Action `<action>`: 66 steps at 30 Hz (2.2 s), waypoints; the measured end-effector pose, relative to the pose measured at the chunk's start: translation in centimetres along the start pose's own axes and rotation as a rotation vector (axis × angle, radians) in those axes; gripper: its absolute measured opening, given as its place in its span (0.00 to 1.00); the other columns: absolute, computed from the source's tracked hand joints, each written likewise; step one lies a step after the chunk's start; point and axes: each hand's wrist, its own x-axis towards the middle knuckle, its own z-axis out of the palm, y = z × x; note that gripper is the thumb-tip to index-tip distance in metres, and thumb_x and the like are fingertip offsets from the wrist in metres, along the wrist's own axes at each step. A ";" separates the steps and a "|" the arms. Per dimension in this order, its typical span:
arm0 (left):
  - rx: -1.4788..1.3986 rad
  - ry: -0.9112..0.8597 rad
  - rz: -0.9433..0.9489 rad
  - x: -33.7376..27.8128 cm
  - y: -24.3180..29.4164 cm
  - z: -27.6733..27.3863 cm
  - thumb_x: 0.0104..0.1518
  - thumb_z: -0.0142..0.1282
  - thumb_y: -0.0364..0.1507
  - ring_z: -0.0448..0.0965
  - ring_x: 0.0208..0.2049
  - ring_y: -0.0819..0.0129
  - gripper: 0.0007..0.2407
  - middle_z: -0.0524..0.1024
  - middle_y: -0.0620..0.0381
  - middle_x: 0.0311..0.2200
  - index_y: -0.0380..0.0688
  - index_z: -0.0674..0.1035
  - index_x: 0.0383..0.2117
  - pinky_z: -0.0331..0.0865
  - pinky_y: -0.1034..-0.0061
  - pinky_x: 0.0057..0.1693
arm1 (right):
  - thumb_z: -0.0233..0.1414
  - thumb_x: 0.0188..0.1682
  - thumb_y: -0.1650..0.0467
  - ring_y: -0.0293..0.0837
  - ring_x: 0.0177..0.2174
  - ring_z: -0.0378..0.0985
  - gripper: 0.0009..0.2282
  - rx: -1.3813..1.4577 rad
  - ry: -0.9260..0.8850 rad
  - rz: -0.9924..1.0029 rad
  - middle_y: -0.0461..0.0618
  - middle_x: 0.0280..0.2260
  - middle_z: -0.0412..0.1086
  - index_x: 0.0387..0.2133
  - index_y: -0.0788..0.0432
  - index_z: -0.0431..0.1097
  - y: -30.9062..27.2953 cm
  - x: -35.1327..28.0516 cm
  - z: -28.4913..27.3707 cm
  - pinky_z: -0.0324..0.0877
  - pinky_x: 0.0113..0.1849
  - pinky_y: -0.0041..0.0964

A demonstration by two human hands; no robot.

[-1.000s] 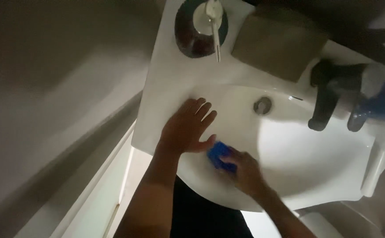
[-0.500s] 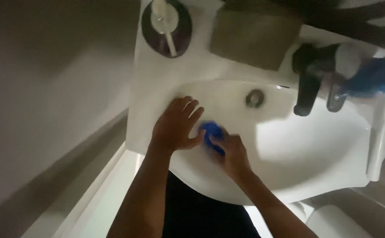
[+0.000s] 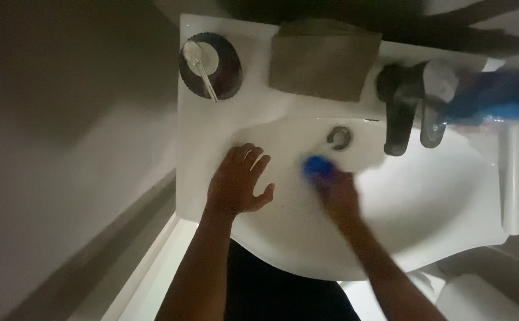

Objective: The person cleans a bathroom sink and toilet. They first wipe the toilet tank with a cloth, then spray the sink with a cleaning solution and scrub the basin and faucet area with a blue sponge.

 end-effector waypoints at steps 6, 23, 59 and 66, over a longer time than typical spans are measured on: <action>-0.069 -0.085 -0.047 0.1 0.3 -0.4 0.52 0.59 0.46 0.74 0.59 0.48 0.26 0.76 0.46 0.51 0.45 0.78 0.53 0.66 0.52 0.64 | 0.64 0.41 0.69 0.52 0.36 0.76 0.11 0.811 0.247 -0.374 0.48 0.32 0.71 0.38 0.44 0.78 -8.6 -3.3 -3.1 0.73 0.38 0.46; -0.046 -0.029 -0.003 0.3 -0.1 -0.3 0.41 0.65 0.42 0.75 0.57 0.46 0.30 0.76 0.43 0.51 0.43 0.77 0.54 0.68 0.52 0.62 | 0.62 0.40 0.68 0.61 0.38 0.81 0.09 0.663 -0.059 -0.150 0.52 0.37 0.80 0.35 0.45 0.79 -7.7 -3.5 -5.1 0.78 0.38 0.58; 0.061 -0.012 -0.039 0.7 0.7 0.0 0.55 0.55 0.47 0.77 0.56 0.49 0.25 0.77 0.43 0.49 0.41 0.79 0.52 0.68 0.52 0.63 | 0.57 0.52 0.69 0.66 0.46 0.73 0.15 0.447 0.276 -0.160 0.64 0.58 0.63 0.53 0.49 0.72 -7.9 6.8 -1.2 0.76 0.42 0.58; 0.005 -0.006 -0.052 0.5 0.9 -0.4 0.53 0.57 0.43 0.76 0.56 0.47 0.24 0.77 0.42 0.50 0.40 0.80 0.51 0.68 0.52 0.64 | 0.51 0.50 0.49 0.49 0.43 0.80 0.15 0.692 -0.150 0.611 0.40 0.45 0.76 0.43 0.36 0.72 -1.0 5.8 -7.4 0.74 0.44 0.48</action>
